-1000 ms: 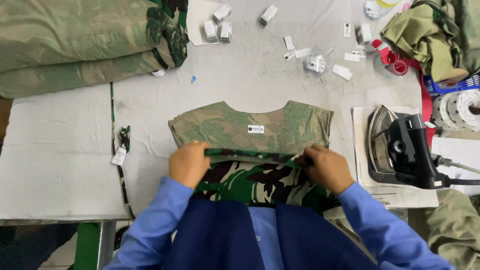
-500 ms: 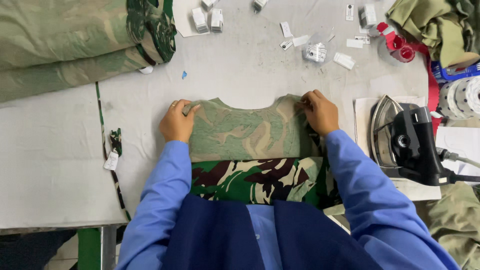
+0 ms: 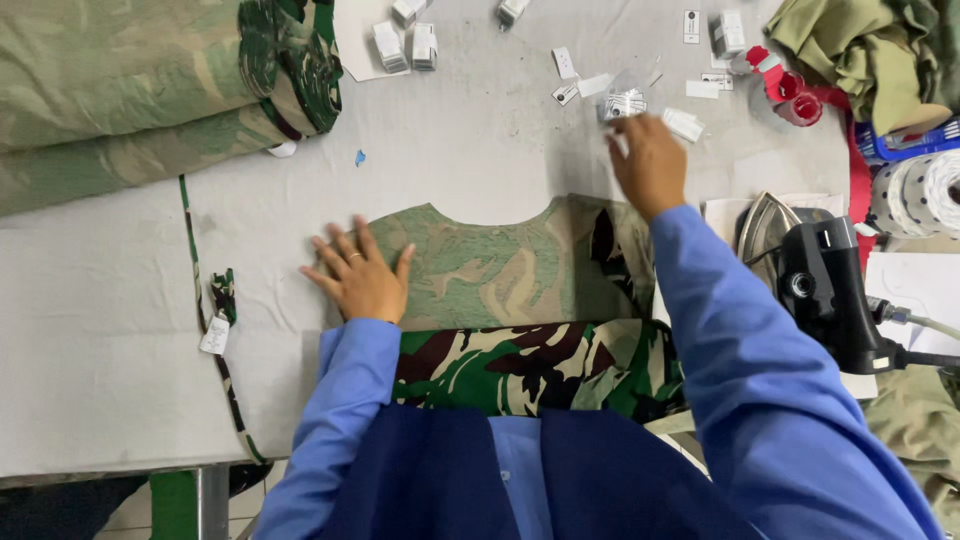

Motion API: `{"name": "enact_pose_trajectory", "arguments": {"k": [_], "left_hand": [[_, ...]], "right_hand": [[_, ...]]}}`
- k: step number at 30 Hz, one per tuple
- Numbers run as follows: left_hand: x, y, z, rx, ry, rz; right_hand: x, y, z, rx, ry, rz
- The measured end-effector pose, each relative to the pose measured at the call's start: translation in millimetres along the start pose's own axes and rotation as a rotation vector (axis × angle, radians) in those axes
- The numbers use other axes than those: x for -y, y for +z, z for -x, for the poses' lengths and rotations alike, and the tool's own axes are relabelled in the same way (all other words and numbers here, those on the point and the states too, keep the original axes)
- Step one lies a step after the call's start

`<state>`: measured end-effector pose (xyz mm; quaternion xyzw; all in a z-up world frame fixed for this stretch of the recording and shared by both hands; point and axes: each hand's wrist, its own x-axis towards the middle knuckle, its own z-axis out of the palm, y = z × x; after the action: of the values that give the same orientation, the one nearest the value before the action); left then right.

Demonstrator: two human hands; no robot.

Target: The person irons a camouflage-patterned shirt on a white table. They repeatedly pick up small white tags, place them on the shirt's collar area, and press them with a steam iron. The person also folds the shirt and adjusts its position on the table throughout the process.

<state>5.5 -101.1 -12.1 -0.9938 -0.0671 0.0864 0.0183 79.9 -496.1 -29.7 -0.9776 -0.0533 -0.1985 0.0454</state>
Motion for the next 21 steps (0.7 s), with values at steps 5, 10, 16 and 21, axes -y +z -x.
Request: {"name": "enact_pose_trajectory", "arguments": {"k": [5,10,16,21], "left_hand": [[6,-2,4,-0.233,0.057,0.181],[10,14,0,-0.239,0.058,0.208],[11,16,-2,-0.260,0.061,0.243],[9,18,-2,-0.215,0.166,0.277]], "right_hand": [[-66,33,-56,0.300,0.136,-0.027],[-86,55,-62,0.470,0.137,0.066],[-67,23,-46,0.084,-0.029,0.047],[-76,34,-40,0.228,0.055,0.064]]}}
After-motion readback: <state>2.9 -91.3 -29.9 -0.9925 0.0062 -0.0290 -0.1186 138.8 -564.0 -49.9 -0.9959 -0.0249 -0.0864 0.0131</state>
